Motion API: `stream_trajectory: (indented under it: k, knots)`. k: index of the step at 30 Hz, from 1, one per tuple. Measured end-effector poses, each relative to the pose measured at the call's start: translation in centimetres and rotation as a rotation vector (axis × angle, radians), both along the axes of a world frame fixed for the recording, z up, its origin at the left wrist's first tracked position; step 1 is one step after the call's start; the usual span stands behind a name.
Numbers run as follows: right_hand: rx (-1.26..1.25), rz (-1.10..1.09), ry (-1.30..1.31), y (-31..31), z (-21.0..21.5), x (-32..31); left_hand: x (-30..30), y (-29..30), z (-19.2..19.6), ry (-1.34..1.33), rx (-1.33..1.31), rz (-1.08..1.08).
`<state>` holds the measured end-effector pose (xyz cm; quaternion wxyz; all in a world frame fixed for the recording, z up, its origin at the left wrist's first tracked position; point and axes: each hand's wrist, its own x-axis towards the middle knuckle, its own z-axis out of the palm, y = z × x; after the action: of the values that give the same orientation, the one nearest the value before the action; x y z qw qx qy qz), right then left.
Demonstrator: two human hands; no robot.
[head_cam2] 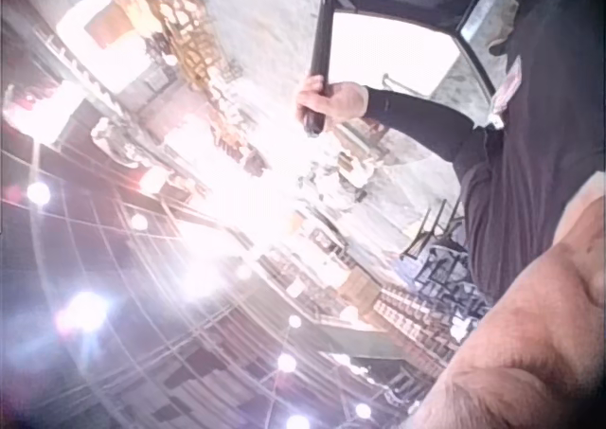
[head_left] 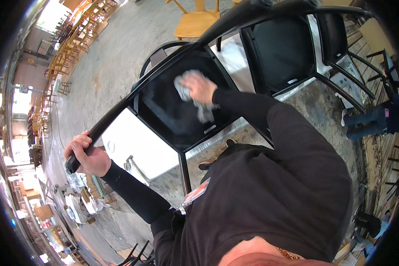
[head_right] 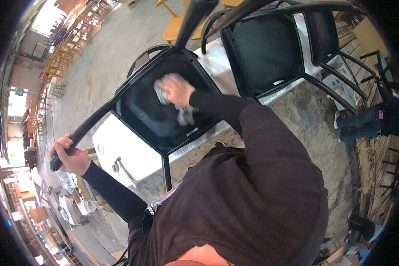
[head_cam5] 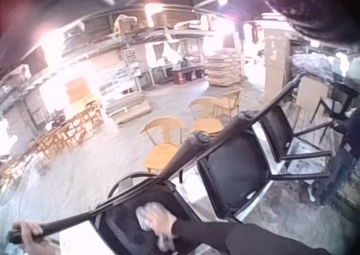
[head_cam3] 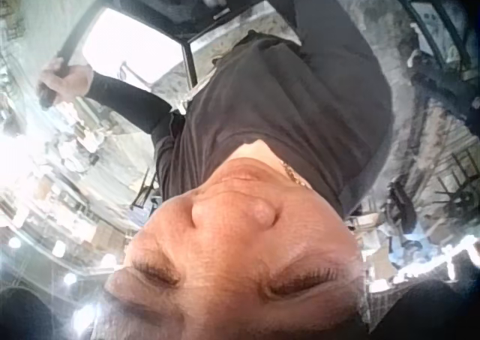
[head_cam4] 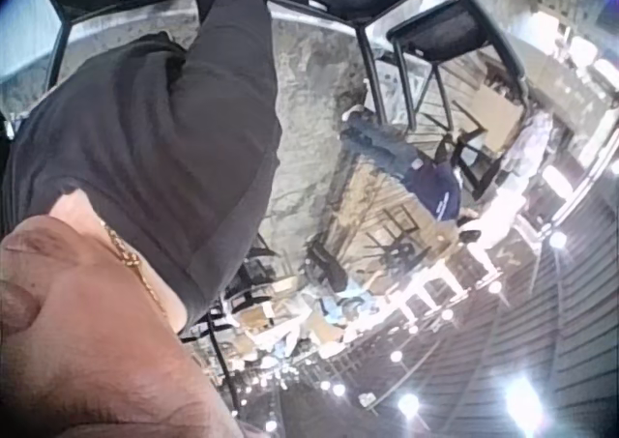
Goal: The person wipes a black chair with a cloth, cleaning the seat, backrest, and legs. The person then places the chair on a table and continues wiping other parts of the chair.
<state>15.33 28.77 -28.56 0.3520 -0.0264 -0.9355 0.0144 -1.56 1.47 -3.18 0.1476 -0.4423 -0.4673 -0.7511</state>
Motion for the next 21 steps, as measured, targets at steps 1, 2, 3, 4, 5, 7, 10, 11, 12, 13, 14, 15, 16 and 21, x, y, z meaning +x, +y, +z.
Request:
stream_trajectory:
  k: [1,2,3,4,5,7,10,11,12,13,14,15,16,21]
  knots:
    - [0.125,-0.087,-0.065,2.0,0.9,0.1,0.1,0.1,0.0,-0.008,0.014,0.023]
    - [0.138,-0.148,-0.183,2.9,1.4,0.2,0.3,0.1,0.1,-0.013,0.006,0.020]
    - [0.158,-0.251,-0.268,3.4,1.7,0.3,0.4,0.2,0.2,-0.012,0.000,0.014]
    - [0.112,-0.314,-0.259,2.9,1.4,1.0,0.4,0.3,0.3,-0.008,-0.005,0.009]
    - [0.068,-0.404,-0.257,1.7,0.8,1.8,0.5,0.2,0.4,-0.018,-0.028,0.023]
    - [-0.190,-0.499,-0.273,-1.3,-1.3,3.8,0.6,0.1,0.5,-0.007,-0.043,0.021]
    - [-0.556,-0.521,-0.522,-6.7,-5.1,8.0,0.5,0.1,0.6,0.026,-0.063,0.024]
    - [-0.538,-0.547,-0.449,-7.9,-5.9,9.0,0.4,0.1,0.6,0.040,-0.063,0.026]
    - [-0.558,-0.514,-0.407,-7.9,-6.3,9.1,0.3,0.1,0.6,0.026,-0.048,0.028]
    - [-0.614,-0.529,-0.491,-7.6,-6.4,9.0,0.3,0.1,0.5,0.016,-0.037,0.031]
    - [-0.522,-0.429,-0.439,-6.5,-6.1,8.2,0.3,0.1,0.4,0.007,-0.049,0.031]
    - [-0.451,-0.376,-0.464,-4.9,-5.5,6.7,0.3,0.1,0.4,-0.008,-0.045,0.026]
    - [-0.418,-0.346,-0.175,-2.8,-4.7,4.2,0.3,0.1,0.5,-0.017,-0.038,0.023]
    - [-0.473,-0.496,-0.089,1.0,-3.1,0.2,0.6,-0.1,0.6,-0.022,-0.069,0.029]
